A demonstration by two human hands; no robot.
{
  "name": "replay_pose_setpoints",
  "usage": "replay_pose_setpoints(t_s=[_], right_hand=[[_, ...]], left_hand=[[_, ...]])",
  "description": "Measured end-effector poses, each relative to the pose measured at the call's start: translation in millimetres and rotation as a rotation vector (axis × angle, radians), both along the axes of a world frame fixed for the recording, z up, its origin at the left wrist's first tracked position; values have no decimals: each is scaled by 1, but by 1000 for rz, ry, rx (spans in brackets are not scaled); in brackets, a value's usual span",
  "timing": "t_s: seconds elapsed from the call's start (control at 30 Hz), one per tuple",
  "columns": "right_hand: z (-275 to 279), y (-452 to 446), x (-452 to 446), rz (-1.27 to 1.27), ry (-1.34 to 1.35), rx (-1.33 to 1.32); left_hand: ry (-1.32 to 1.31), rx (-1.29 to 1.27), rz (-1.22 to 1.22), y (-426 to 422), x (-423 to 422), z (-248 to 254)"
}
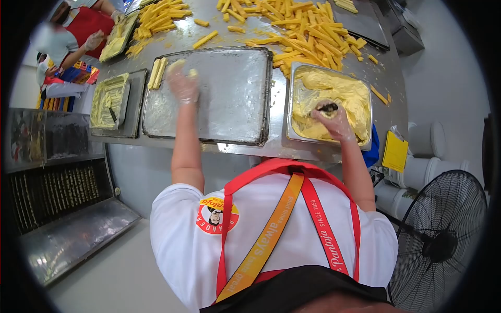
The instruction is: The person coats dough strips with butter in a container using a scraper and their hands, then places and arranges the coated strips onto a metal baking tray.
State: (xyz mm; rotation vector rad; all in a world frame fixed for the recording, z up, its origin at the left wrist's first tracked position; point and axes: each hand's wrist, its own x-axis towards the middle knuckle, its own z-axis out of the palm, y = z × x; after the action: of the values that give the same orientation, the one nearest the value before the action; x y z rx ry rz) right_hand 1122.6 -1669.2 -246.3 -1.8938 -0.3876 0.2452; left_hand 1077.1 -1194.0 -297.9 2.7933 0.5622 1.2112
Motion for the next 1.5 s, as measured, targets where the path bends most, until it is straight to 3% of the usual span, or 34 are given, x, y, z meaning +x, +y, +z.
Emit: replay_pose_setpoints(t_s=[0.07,0.17,0.27,0.37,0.47,0.5,0.57,0.67,0.77,0.83,0.9,1.0,1.13,1.2,1.23,1.27,1.37,1.4,1.5], right_hand=[[-25,-14,34,-142,145,62],[-24,-35,78,-440,-192,-203],[-6,-6,57,-238,-678,-503],[9,6,32,176,-312,-173],[-4,-15,55,0,69,-89],[6,-21,63,-144,91,-164],[-13,-36,81,-279,-417,-517],[5,-23,55,-8,-467,-407],[15,-22,46,232,-53,-141],[6,-38,72,45,111,-162],[-1,-52,92,-266,-37,-204],[2,-47,82,-103,-479,-474],[32,-34,48,317,-160,-238],[18,-42,64,123,-34,-209],[9,-46,75,26,31,-196],[0,-49,84,-154,-174,-315],[18,-46,72,33,-415,-441],[31,-43,63,201,-330,-421],[35,-53,64,290,74,-370]], left_hand=[[78,-128,-134,-57,37,-7],[207,-357,-450,-142,67,38],[413,-175,-549,-176,114,35],[595,-28,-557,-188,156,13],[679,127,-494,-194,185,-8],[689,128,-506,-194,189,-9],[707,133,-530,-195,198,-9],[760,134,-533,-198,203,-6],[757,75,-432,-202,207,-7],[683,16,-355,-203,210,-8],[562,-37,-300,-198,214,-6],[564,-37,-382,-184,213,-1],[861,118,-395,-190,202,9],[938,138,-406,-197,200,10],[911,111,-385,-199,201,9],[886,84,-363,-201,201,7],[649,-140,-315,-193,214,-10],[545,-237,-303,-186,222,-21],[303,-428,-659,-144,249,-63]])
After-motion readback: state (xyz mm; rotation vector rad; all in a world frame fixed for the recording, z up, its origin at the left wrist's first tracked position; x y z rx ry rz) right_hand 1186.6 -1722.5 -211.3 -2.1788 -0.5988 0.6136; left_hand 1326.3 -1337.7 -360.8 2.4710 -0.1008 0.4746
